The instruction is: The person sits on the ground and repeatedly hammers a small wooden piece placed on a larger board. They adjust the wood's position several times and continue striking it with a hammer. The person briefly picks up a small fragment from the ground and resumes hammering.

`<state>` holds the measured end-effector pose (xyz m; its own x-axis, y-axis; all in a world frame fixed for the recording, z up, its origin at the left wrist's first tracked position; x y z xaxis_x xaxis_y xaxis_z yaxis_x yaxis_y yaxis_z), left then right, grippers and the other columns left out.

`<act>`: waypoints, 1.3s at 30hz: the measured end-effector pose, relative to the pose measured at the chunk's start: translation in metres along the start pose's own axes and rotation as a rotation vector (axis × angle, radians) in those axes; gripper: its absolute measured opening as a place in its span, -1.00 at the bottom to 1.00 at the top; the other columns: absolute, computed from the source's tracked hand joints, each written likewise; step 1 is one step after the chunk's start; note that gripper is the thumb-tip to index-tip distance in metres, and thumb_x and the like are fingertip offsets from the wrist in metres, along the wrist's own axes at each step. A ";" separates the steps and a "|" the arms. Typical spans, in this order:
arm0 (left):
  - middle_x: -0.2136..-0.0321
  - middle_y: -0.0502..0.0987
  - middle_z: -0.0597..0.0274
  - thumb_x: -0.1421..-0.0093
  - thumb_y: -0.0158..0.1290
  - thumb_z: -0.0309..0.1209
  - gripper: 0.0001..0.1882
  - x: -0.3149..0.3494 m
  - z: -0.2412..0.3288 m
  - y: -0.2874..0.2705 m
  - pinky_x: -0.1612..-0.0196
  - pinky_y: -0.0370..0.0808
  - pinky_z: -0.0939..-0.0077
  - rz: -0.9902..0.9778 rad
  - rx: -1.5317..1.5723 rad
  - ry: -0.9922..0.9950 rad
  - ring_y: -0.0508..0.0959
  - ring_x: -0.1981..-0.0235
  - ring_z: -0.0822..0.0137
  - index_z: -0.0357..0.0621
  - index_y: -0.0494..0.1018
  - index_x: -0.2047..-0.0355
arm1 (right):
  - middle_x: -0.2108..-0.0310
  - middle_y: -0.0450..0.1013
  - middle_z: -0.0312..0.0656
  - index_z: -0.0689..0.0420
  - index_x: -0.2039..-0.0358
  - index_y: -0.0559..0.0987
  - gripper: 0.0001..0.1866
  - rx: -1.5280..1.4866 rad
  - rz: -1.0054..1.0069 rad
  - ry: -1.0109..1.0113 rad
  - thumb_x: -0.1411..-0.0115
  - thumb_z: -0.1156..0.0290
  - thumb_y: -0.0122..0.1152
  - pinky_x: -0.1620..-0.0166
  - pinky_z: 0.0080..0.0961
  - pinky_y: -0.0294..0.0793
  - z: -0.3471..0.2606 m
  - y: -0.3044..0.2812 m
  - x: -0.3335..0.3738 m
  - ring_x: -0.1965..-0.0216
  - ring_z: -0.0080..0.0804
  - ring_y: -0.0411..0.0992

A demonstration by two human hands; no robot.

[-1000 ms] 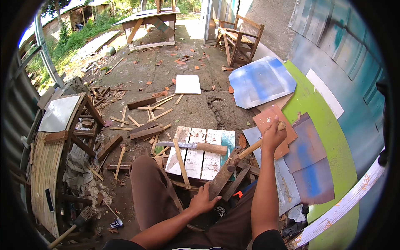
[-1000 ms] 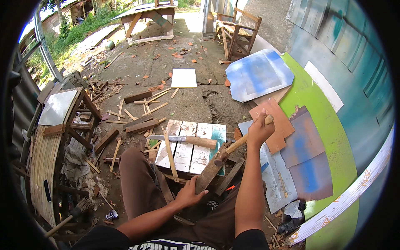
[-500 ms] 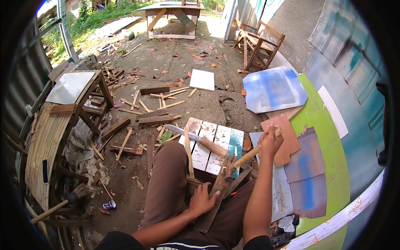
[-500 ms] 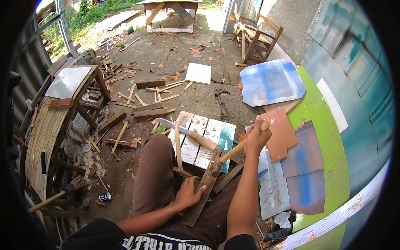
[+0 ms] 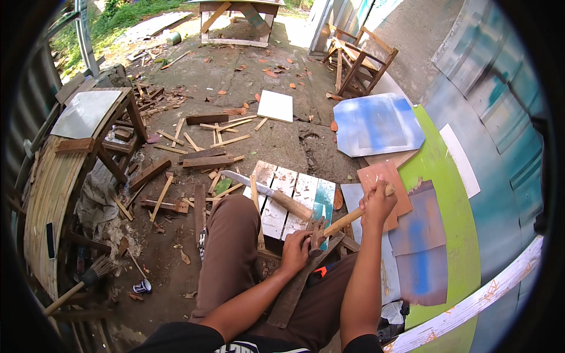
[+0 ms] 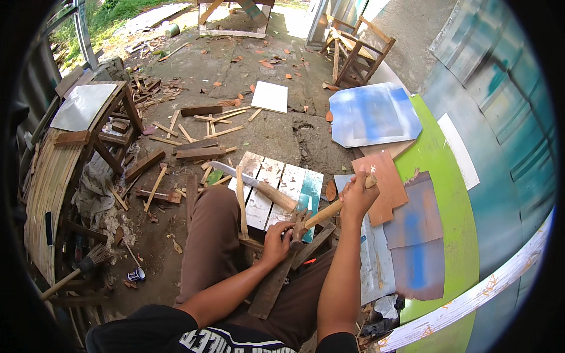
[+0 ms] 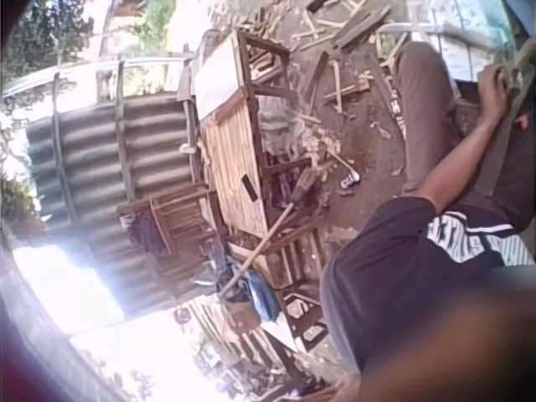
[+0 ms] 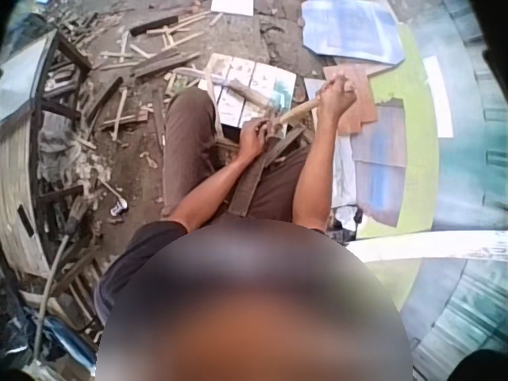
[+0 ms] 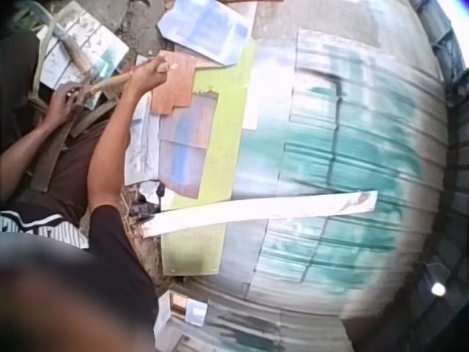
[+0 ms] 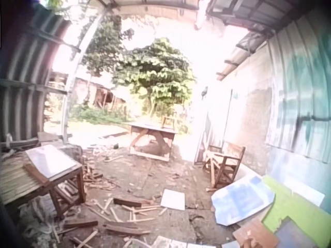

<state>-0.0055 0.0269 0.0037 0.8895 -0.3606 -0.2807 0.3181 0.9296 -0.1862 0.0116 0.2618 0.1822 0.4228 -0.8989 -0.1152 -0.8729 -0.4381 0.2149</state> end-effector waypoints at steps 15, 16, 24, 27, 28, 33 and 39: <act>0.03 0.64 0.03 -0.24 0.19 -0.55 -0.74 0.002 0.000 -0.005 -0.12 0.47 0.14 0.011 -0.042 -0.010 0.55 0.01 -0.05 -0.20 0.65 0.05 | 0.75 0.16 -0.35 0.13 0.48 0.38 -0.65 0.148 0.103 0.085 -0.45 0.26 0.14 0.72 -0.42 0.13 0.004 0.005 -0.018 0.82 -0.53 0.10; 0.03 0.64 0.03 -0.22 0.20 -0.57 -0.72 0.003 0.000 -0.005 -0.13 0.47 0.15 0.005 -0.055 -0.020 0.55 -0.01 -0.04 -0.20 0.66 0.04 | 0.75 0.17 -0.34 0.13 0.48 0.38 -0.63 0.123 0.111 0.134 -0.46 0.24 0.15 0.71 -0.40 0.15 0.010 0.003 -0.024 0.81 -0.52 0.11; 0.00 0.60 -0.04 -0.18 0.18 -0.59 -0.54 0.002 0.002 -0.002 -0.16 0.44 0.10 -0.078 0.003 -0.093 0.50 -0.04 -0.11 -0.21 0.49 -0.13 | 0.69 0.25 -0.26 0.17 0.49 0.39 -0.63 0.213 0.198 0.095 -0.45 0.25 0.13 0.73 -0.38 0.15 0.006 0.004 -0.022 0.81 -0.46 0.15; 0.04 0.58 -0.03 -0.17 0.21 -0.59 -0.54 0.003 0.003 -0.004 -0.12 0.45 0.10 -0.064 0.013 -0.090 0.50 0.00 -0.10 -0.20 0.48 -0.11 | 0.69 0.26 -0.24 0.18 0.52 0.38 -0.60 0.279 0.239 -0.007 -0.45 0.24 0.14 0.75 -0.40 0.15 -0.005 0.005 -0.002 0.81 -0.42 0.19; 0.05 0.58 -0.02 -0.17 0.22 -0.59 -0.55 0.004 0.005 -0.005 -0.11 0.46 0.10 -0.053 0.012 -0.073 0.51 0.02 -0.10 -0.19 0.49 -0.10 | 0.70 0.26 -0.24 0.19 0.52 0.38 -0.58 0.297 0.257 -0.016 -0.45 0.23 0.14 0.76 -0.40 0.15 -0.007 0.005 0.002 0.81 -0.41 0.20; 0.04 0.58 -0.04 -0.18 0.17 -0.63 -0.58 0.005 0.005 -0.003 -0.12 0.43 0.09 -0.059 -0.006 -0.036 0.49 -0.01 -0.14 -0.22 0.47 -0.07 | 0.70 0.26 -0.25 0.17 0.50 0.38 -0.62 0.240 0.167 0.037 -0.44 0.24 0.13 0.75 -0.41 0.18 -0.003 0.008 -0.006 0.81 -0.45 0.17; 0.05 0.60 -0.03 -0.20 0.14 -0.65 -0.65 0.003 0.007 -0.006 -0.11 0.42 0.09 -0.017 0.009 0.024 0.50 0.01 -0.15 -0.22 0.48 -0.01 | 0.72 0.19 -0.34 0.10 0.50 0.36 -0.68 0.182 0.128 0.253 -0.42 0.31 0.12 0.72 -0.42 0.13 0.033 0.002 -0.044 0.80 -0.53 0.14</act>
<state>-0.0027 0.0206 0.0107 0.8759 -0.3778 -0.3002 0.3360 0.9240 -0.1825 -0.0168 0.3005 0.1554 0.3339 -0.9305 0.1508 -0.9424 -0.3329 0.0328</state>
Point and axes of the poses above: each hand's wrist, its own x-axis away from the middle knuckle, its own y-axis out of the palm, z = x × y, the point moved 9 cm from there along -x, towards the middle knuckle
